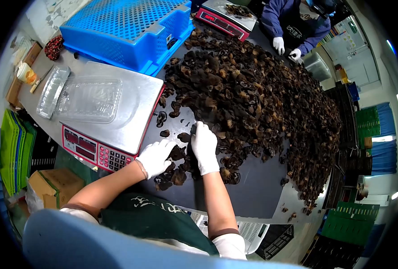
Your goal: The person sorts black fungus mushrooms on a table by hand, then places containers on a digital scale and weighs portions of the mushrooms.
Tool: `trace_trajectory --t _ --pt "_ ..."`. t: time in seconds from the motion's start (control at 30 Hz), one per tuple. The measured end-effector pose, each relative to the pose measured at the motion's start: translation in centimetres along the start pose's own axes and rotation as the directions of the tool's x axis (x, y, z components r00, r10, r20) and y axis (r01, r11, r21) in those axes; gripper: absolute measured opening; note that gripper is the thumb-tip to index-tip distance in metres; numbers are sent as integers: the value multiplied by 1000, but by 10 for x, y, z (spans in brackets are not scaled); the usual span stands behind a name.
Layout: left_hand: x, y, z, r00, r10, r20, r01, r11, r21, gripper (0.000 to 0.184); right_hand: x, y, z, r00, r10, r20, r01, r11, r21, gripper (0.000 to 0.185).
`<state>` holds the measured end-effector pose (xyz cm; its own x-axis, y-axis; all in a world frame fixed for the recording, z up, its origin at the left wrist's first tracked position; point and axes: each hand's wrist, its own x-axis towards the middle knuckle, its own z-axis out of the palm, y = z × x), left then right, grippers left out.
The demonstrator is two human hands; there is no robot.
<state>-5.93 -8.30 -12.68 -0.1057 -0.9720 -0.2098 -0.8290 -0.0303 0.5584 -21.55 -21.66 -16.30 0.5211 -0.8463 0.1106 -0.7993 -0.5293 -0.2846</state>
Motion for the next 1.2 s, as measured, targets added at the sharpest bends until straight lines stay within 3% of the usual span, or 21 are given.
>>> trace_trajectory --t 0.07,0.17,0.2,0.27,0.3,0.33,0.43,0.47,0.53,0.6,0.67,0.7,0.73,0.8,0.87,0.93,0.97,1.0,1.07,1.13,1.2 --pt "-10 8 -7 999 -31 24 31 999 -9 63 -3 5 -7 997 53 56 -58 994 95 37" --pt "-26 13 -3 991 31 -128 -9 986 168 63 -3 -5 -29 996 84 15 -85 978 190 38" --pt "-29 16 -6 992 30 -124 -9 986 166 63 -2 -9 -32 998 32 -58 -21 982 188 39" --pt "-38 22 -16 999 -38 14 36 990 133 55 5 -24 -37 997 30 -65 -12 965 262 37" --pt "-44 21 -12 1000 -16 -2 16 986 169 45 9 -28 -35 999 -1 -40 15 945 327 32" --pt "-50 19 -9 998 -13 61 4 989 147 38 14 -31 -28 984 -98 -146 138 946 292 26" --pt "-65 19 -2 947 -43 318 -9 987 159 37 31 -29 1 972 -195 -132 220 954 205 17" --pt "-68 21 -3 915 -71 397 6 987 163 37 33 -30 9 971 -200 -131 224 952 208 17" --pt "-68 22 -5 879 -103 465 31 987 160 38 37 -35 18 984 -180 -17 178 981 -81 15" --pt "-69 20 -1 840 -155 520 84 984 157 41 37 -31 24 986 -169 16 169 982 -80 14" --pt "-67 20 5 827 -177 534 107 981 161 43 33 -21 31 963 -259 78 256 966 39 13" --pt "-66 20 8 820 -169 547 100 983 154 43 29 -17 28 957 -290 -7 286 943 172 13" --pt "-65 20 9 812 -163 560 95 984 149 43 29 -15 22 974 -226 26 211 940 268 9" --pt "-61 21 11 798 -179 576 122 983 137 37 27 -3 19 984 -133 -122 176 851 495 7" --pt "-61 20 18 842 -158 516 79 982 171 30 13 -10 -20 990 122 -66 -46 738 674 10" --pt "-56 18 14 838 -123 531 38 985 168 28 -4 -8 -48 953 281 118 -252 509 823 12" --pt "-53 18 10 831 -90 549 -2 986 166 27 -12 -5 -52 945 279 169 -284 450 847 14" --pt "-50 19 7 886 -76 457 -6 985 173 22 -18 -4 -55 942 257 215 -311 433 846 16" --pt "-41 28 -6 904 -96 417 31 987 160 24 -25 -11 -53 972 176 156 -231 587 776 15" --pt "-37 37 -2 909 -99 406 17 979 202 26 -21 -38 -58 999 -51 3 34 713 701 17" --pt "-36 40 9 846 -65 530 -44 981 190 30 -12 -64 -46 961 -261 -97 261 725 637 15"
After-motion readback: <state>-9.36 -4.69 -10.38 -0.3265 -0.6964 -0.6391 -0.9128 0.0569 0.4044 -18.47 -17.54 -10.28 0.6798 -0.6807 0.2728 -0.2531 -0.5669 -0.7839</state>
